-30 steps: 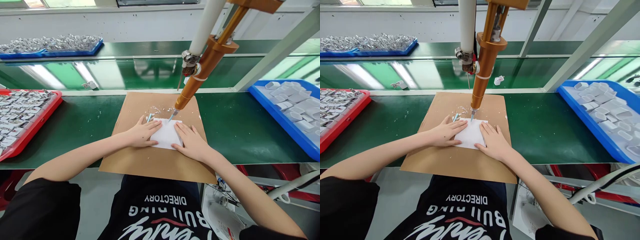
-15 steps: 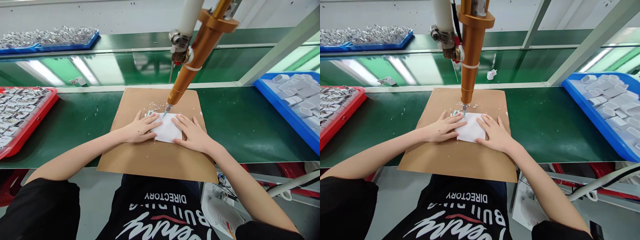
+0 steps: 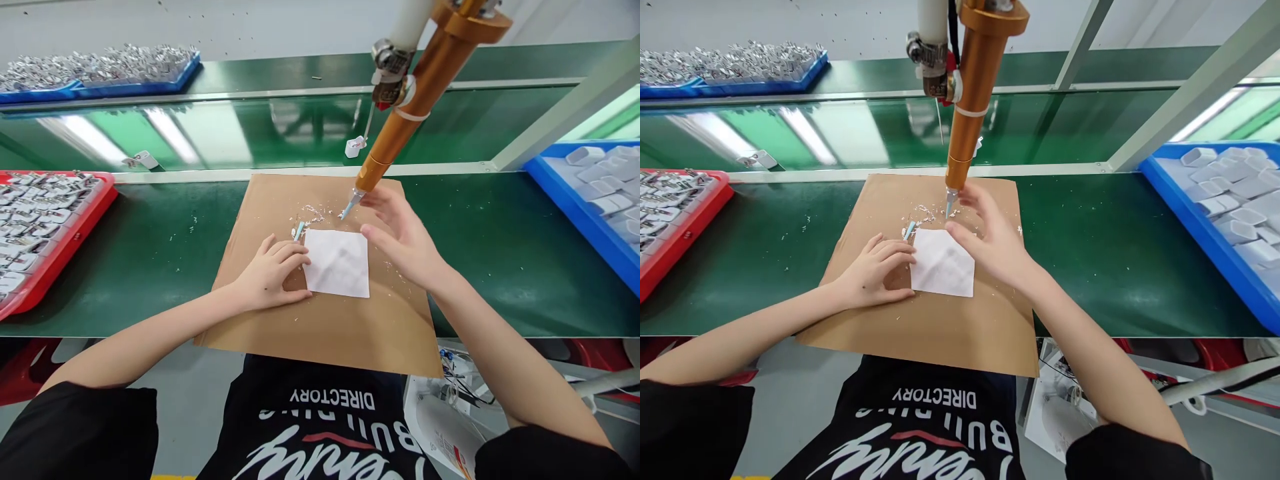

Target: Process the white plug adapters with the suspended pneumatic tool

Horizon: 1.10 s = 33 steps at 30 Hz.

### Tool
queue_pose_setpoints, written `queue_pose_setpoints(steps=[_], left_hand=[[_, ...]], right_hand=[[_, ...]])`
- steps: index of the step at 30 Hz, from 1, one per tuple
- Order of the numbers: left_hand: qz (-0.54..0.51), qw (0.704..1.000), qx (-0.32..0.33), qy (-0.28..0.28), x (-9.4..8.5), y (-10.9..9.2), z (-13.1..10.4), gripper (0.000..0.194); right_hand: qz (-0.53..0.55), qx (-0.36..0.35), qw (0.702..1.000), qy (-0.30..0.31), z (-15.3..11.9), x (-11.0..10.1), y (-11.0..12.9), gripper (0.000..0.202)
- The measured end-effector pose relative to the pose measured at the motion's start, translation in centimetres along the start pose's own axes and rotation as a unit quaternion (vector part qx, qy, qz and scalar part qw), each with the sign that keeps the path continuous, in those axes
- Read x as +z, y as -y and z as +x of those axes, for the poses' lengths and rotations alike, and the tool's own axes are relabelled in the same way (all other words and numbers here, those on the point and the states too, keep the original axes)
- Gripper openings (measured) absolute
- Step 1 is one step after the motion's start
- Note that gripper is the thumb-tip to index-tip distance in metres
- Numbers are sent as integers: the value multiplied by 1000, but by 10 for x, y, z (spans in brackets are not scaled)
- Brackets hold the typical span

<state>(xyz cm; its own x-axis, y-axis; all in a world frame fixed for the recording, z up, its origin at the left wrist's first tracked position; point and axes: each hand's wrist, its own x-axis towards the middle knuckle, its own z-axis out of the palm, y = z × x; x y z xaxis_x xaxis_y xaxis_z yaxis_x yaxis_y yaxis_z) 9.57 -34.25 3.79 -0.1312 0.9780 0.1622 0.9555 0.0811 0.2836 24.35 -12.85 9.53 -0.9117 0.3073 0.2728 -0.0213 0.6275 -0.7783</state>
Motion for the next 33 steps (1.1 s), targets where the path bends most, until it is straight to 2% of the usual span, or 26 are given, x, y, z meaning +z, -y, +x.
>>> queue_pose_setpoints(steps=[2, 4, 8, 12, 14, 18, 21, 24, 27, 28, 30, 31, 33], left_hand=[[4, 999, 22, -36, 5, -4, 1, 26], [8, 997, 60, -55, 9, -5, 2, 17], [26, 992, 105, -62, 12, -2, 0, 28], [72, 985, 143, -68, 4, 0, -12, 28], [79, 980, 177, -52, 0, -5, -21, 29], [60, 968, 241, 42, 3, -31, -39, 63], [64, 969, 227, 71, 16, -50, -44, 66], [47, 972, 222, 53, 22, -52, -34, 65], [-1, 972, 233, -37, 13, -30, 3, 33], [-19, 977, 198, -81, 8, -16, 21, 26], [-31, 988, 54, -144, -3, 17, 66, 28], [-27, 986, -36, -159, -8, 35, 89, 31], [-12, 973, -172, -155, -15, 68, 131, 43]], right_hand=[[25, -12, 999, -38, 17, 2, 9, 59], [41, -7, 996, -74, 34, 2, 17, 58], [159, -27, 983, -90, 61, -4, 36, 45], [288, -28, 955, -63, 74, -7, 53, 26], [306, -28, 951, -32, 75, -8, 57, 19], [305, -29, 952, 8, 69, -12, 54, 14], [315, -29, 949, -10, 66, -16, 47, 19], [329, -12, 944, -36, 69, -22, 39, 19], [333, 20, 940, -65, 72, -27, 31, 11], [332, 26, 940, -77, 73, -28, 28, 8], [330, 24, 939, -97, 75, -30, 24, 5], [329, 22, 939, -102, 75, -31, 23, 4], [330, 30, 938, -100, 75, -32, 22, 4]])
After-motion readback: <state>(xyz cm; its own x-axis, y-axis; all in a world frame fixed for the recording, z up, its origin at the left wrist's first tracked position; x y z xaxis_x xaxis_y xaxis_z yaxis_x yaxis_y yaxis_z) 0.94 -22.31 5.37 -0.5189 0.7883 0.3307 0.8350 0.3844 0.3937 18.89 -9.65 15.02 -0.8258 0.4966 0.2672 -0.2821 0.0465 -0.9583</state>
